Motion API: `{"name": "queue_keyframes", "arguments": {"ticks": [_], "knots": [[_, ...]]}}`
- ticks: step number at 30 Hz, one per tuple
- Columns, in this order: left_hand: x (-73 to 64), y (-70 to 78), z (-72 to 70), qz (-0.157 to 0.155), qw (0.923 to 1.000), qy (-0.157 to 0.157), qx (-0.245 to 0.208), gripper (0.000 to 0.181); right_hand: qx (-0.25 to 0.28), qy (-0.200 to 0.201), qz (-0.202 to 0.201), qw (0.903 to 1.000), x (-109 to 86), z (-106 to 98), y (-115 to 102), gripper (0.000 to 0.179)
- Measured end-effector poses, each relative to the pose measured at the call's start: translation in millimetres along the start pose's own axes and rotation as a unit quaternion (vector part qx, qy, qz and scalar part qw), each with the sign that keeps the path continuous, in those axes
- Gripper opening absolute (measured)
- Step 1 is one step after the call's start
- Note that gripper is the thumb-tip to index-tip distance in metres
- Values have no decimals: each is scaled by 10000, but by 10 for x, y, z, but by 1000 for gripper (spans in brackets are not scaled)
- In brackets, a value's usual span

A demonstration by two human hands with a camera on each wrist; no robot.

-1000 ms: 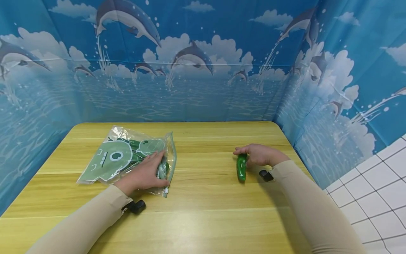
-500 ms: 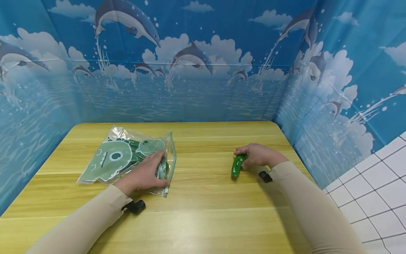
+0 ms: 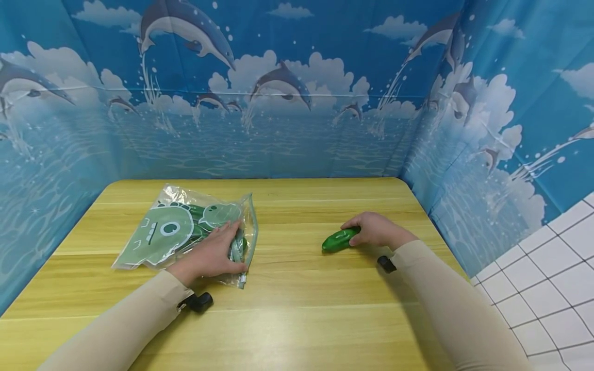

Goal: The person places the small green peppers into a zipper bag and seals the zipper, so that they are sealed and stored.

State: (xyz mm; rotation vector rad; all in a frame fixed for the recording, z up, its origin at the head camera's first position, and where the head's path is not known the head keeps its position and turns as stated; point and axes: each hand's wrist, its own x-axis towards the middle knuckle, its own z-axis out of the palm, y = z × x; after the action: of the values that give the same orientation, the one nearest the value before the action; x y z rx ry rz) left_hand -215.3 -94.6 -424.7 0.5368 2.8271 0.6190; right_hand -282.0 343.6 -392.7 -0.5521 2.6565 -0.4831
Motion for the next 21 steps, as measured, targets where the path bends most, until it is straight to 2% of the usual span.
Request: {"name": "queue_keyframes", "arguments": {"ticks": [10,21], "knots": [[-5,1,5,-26,10000,-6,58,126,455,-92,-157,9988,48,78,78,54],[-20,21,-7,-3,10000,-4,23,124,507,-268,-153,9982,75,135,83,56]]}}
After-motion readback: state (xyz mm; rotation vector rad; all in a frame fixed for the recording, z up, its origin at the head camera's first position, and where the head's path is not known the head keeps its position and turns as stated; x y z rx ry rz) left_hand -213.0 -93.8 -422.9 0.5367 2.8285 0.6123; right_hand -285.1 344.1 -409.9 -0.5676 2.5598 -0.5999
